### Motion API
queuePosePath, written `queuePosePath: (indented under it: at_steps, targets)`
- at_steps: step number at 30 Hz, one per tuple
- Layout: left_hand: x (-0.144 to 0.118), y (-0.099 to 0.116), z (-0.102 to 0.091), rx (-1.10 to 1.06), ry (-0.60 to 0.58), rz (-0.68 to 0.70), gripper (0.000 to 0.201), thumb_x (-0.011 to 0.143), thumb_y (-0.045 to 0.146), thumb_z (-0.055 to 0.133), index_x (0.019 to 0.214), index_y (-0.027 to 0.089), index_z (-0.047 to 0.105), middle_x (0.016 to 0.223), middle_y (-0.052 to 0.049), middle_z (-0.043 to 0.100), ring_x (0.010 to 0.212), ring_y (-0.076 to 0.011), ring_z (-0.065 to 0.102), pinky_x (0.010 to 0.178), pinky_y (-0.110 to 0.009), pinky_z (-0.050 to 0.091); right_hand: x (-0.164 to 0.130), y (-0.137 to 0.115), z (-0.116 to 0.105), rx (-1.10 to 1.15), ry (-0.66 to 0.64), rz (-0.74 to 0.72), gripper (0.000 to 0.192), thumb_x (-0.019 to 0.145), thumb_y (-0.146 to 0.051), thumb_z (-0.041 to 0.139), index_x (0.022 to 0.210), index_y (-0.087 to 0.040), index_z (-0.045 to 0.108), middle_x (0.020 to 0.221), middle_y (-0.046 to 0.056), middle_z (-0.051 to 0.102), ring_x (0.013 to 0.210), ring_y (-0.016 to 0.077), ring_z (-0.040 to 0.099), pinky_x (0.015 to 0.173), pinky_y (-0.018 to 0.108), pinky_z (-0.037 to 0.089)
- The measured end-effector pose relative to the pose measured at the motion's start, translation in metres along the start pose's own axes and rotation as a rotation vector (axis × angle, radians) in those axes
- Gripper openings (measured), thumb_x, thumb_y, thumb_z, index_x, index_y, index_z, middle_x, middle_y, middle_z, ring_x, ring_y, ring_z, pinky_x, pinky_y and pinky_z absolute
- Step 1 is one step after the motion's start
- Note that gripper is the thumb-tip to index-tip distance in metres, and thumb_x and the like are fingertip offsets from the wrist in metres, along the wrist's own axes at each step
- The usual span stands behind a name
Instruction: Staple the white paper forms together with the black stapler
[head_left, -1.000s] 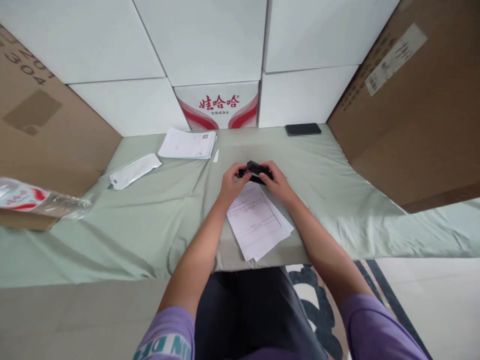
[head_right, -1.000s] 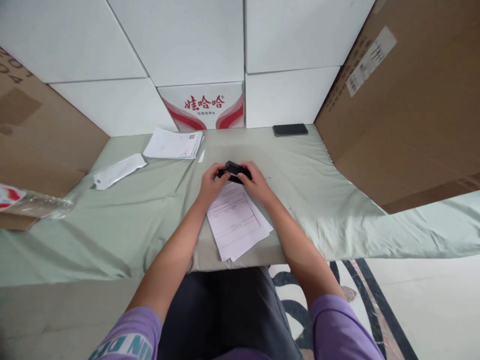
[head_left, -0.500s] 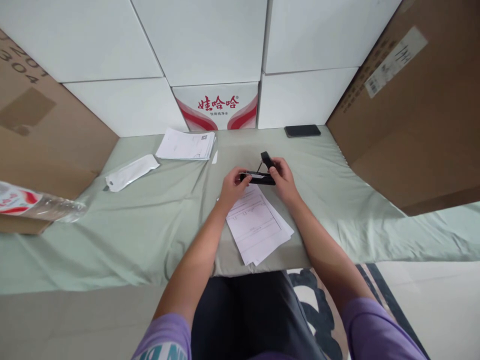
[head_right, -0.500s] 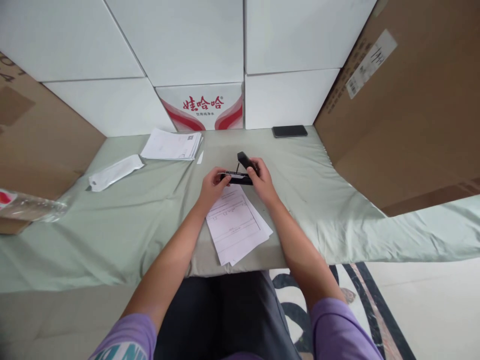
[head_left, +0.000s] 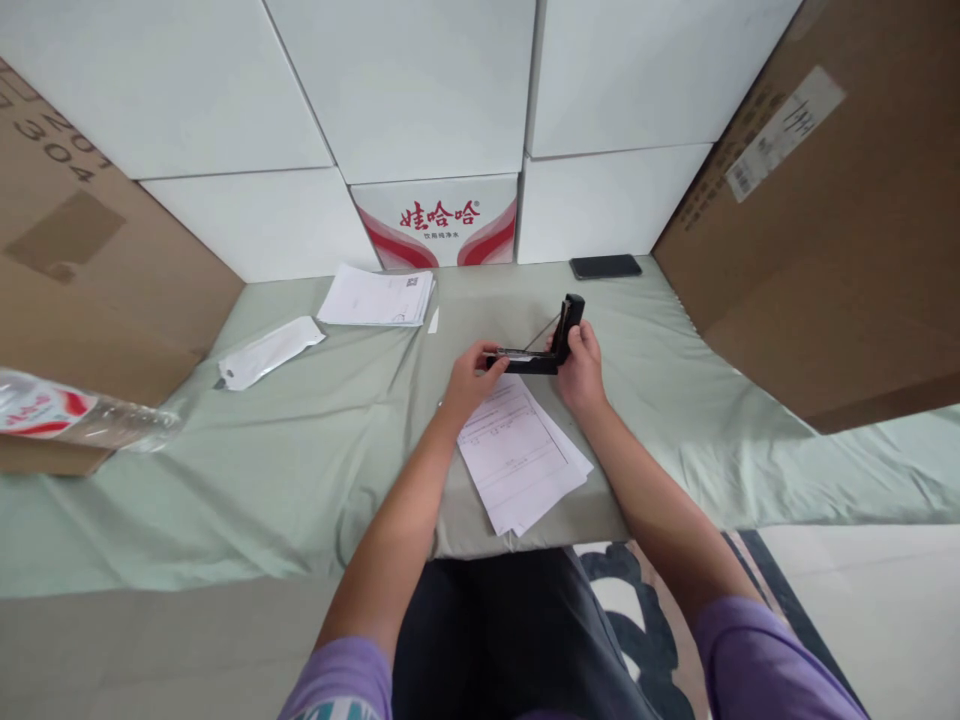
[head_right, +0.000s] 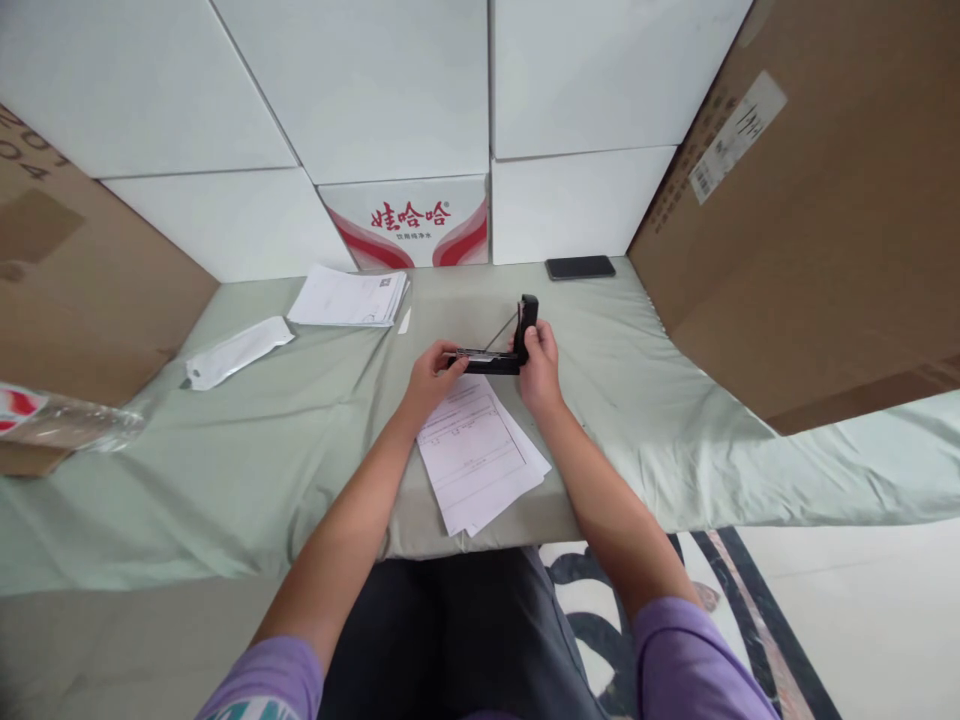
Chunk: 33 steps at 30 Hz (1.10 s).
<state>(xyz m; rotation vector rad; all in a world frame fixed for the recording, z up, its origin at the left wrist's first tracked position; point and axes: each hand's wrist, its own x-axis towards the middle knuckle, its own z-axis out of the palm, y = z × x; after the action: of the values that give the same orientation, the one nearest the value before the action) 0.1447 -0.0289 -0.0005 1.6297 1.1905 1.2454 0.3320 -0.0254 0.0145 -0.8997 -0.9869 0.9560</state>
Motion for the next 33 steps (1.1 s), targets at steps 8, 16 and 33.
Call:
queuePosePath:
  at_steps: [8,16,33]
  targets:
    - [0.0006,0.0051,-0.0009,0.005,-0.04,-0.038,0.02,0.086,0.037,0.067,0.099,0.021,0.064,0.092,-0.003,0.072,0.083,-0.0165,0.066,0.074,-0.029,0.049,0.0021,0.0025,-0.0016,0.103,0.036,0.027,0.04,0.086,-0.064,0.064,0.095,-0.028,0.049,0.081,-0.002,0.055,0.073,0.0168,0.06,0.068,0.032,0.055]
    - [0.0015,0.005,-0.0018,0.05,-0.061,-0.018,0.013,0.087,0.032,0.066,0.096,0.022,0.064,0.097,-0.003,0.074,0.091,-0.0173,0.067,0.076,-0.03,0.05,0.0065,0.0033,-0.0045,0.14,0.07,0.02,0.044,0.084,-0.067,0.065,0.088,-0.028,0.045,0.076,-0.002,0.054,0.068,0.0169,0.059,0.063,0.033,0.055]
    - [-0.0007,0.0069,-0.0059,0.187,-0.031,0.053,0.012,0.088,0.031,0.067,0.099,0.024,0.067,0.099,-0.003,0.074,0.093,-0.0185,0.066,0.08,-0.032,0.05,0.0094,0.0028,-0.0073,0.224,0.087,0.107,0.045,0.077,-0.067,0.066,0.088,-0.026,0.048,0.09,0.004,0.066,0.078,0.0219,0.065,0.068,0.04,0.057]
